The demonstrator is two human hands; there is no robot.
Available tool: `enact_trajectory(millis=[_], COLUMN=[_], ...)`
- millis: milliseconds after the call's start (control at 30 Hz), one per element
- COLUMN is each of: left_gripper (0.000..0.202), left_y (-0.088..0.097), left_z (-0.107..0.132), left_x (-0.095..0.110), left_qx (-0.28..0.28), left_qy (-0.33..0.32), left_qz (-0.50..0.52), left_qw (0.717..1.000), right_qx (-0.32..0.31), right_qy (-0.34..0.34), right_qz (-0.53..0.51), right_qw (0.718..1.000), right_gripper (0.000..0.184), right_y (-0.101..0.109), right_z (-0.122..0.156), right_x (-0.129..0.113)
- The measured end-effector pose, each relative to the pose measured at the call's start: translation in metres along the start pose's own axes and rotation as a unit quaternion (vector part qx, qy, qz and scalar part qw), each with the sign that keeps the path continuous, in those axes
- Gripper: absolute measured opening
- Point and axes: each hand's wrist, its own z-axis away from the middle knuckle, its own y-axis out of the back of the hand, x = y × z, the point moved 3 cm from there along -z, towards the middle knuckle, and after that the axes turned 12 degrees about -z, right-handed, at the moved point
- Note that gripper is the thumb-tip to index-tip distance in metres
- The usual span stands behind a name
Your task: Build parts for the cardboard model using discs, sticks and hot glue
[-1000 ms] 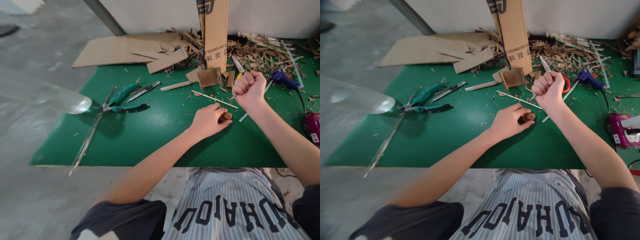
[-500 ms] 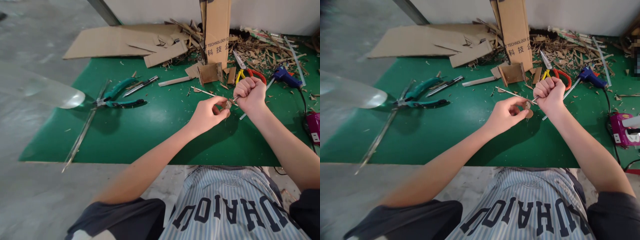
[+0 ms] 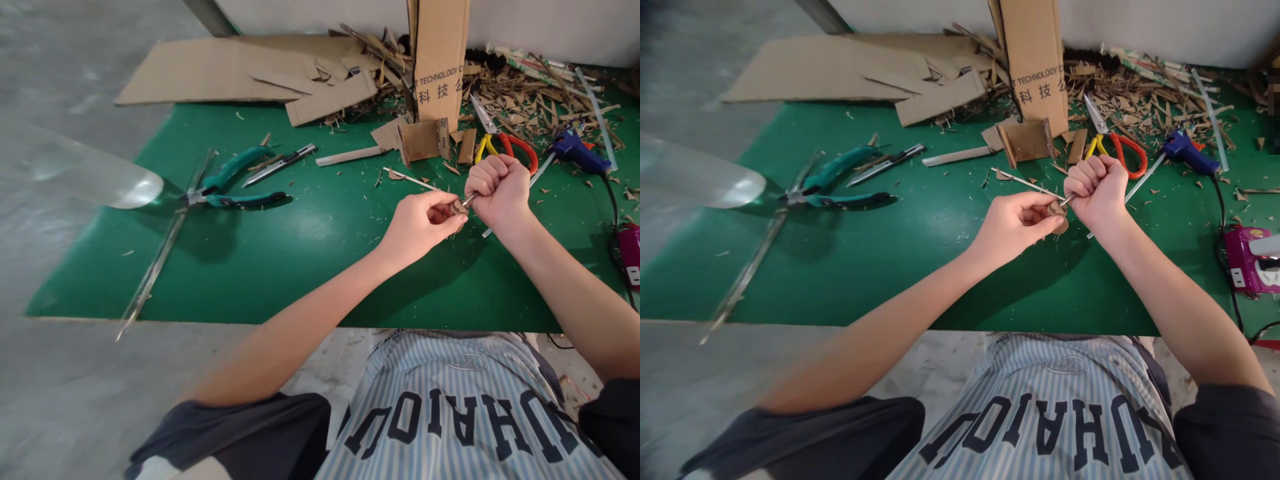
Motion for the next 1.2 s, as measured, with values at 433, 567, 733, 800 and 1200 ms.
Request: enact_trajectory(millis=[433, 567, 733, 800, 1200], left_gripper=[0.023, 0.026, 0.026, 0.026, 0.034], left_y=[-0.003, -0.004, -0.006, -0.007, -0.006], left_z=[0.0, 0.0, 0.0, 0.0, 0.002], left_x=[-0.003, -0.003, -0.004, -0.005, -0.013], left_qx=[0.014, 0.012, 0.032, 0.033, -0.01], left_qy=[0.013, 0.014, 0.024, 0.029, -0.012], left_qz=[0.036, 0.078, 0.085, 0.108, 0.211], left_qw=[0.999, 0.997, 0.996, 0.993, 0.977], right_qx=[-0.03, -0.024, -0.003, 0.005, -0.106], right_qy=[-0.005, 0.005, 0.045, 0.061, 0.083], right_qz=[0.017, 0.017, 0.019, 0.021, 0.088], right_qw=[0.999, 1.0, 0.999, 0.998, 0.987], right_gripper=[0.057, 0.056, 0.052, 0.049, 0.051], right_y=[-0.005, -0.006, -0.017, -0.028, -0.058], right_z=[0.007, 0.009, 0.017, 0.026, 0.053], right_x=[0.0, 0.002, 0.002, 0.001, 0.003])
